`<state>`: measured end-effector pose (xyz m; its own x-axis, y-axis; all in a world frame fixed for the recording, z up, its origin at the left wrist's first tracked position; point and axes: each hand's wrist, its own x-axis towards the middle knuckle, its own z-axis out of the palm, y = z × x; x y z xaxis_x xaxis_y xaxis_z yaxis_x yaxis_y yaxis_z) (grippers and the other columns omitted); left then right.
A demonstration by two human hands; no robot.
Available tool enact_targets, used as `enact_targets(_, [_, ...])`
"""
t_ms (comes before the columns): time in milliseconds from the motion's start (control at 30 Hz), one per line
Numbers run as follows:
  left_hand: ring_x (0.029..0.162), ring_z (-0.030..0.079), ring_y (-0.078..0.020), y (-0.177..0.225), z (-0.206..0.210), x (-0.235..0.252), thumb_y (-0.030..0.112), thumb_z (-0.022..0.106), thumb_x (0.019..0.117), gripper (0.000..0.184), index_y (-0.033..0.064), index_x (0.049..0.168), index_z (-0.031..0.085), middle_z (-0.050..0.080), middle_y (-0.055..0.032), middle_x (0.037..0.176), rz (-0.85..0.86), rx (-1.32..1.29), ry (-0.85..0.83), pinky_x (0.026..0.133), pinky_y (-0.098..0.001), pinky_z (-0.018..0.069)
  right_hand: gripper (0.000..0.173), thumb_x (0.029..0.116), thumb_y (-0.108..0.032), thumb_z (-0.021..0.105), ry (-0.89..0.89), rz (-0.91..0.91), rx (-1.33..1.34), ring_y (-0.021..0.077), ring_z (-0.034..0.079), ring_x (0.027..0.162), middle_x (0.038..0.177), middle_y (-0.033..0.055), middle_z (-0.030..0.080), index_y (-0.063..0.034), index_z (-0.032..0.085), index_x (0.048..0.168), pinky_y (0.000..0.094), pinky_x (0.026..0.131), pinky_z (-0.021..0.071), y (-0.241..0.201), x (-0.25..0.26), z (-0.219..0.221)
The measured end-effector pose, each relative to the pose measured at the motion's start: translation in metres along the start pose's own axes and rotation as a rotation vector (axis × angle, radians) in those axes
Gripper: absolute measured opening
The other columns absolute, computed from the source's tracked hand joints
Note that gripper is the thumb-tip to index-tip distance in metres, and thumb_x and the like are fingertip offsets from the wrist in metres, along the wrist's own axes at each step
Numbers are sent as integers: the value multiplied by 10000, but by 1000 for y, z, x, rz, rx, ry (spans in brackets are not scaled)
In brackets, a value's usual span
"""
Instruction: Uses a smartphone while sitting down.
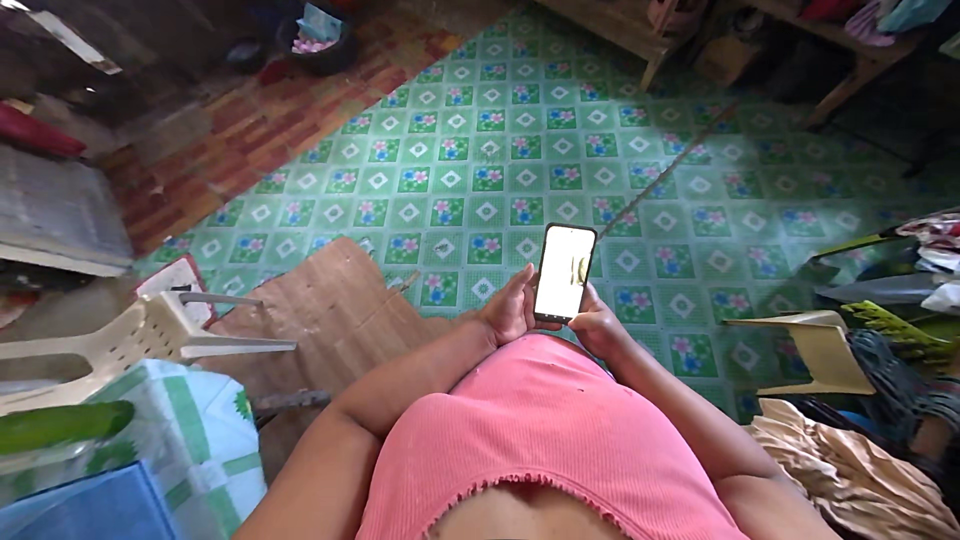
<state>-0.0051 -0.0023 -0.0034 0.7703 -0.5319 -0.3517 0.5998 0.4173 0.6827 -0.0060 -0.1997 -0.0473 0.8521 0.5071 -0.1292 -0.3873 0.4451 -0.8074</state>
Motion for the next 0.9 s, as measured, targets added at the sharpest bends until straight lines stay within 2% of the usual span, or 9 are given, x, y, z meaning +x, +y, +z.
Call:
enact_targets(267, [1161, 649, -352, 0, -1, -1, 578, 102, 1054, 682, 141, 1527, 328, 588, -202, 1364, -8, 8, -4, 919, -519, 573, 878, 695, 132, 535, 13, -9, 7, 241, 667, 1130, 1278, 140, 642, -109, 278, 1500, 451, 959, 565, 2, -1, 1])
enact_targets(433, [1151, 652, -338, 0, -1, 0, 564, 95, 1059, 669, 146, 1522, 335, 595, -192, 1355, 3, 38, -9, 915, -508, 573, 888, 700, 93, 569, 43, -6, 7, 252, 667, 1130, 1282, 152, 634, -92, 246, 1505, 457, 946, 573, 2, -1, 3])
enact_targets(900, [1157, 650, -348, 4, -2, 2, 550, 88, 1069, 649, 142, 1515, 326, 588, -191, 1365, 8, 20, -16, 912, -520, 573, 869, 702, 140, 509, 23, -23, 62, 260, 667, 1135, 1298, 150, 624, -99, 242, 1494, 470, 941, 577, 0, 2, 4])
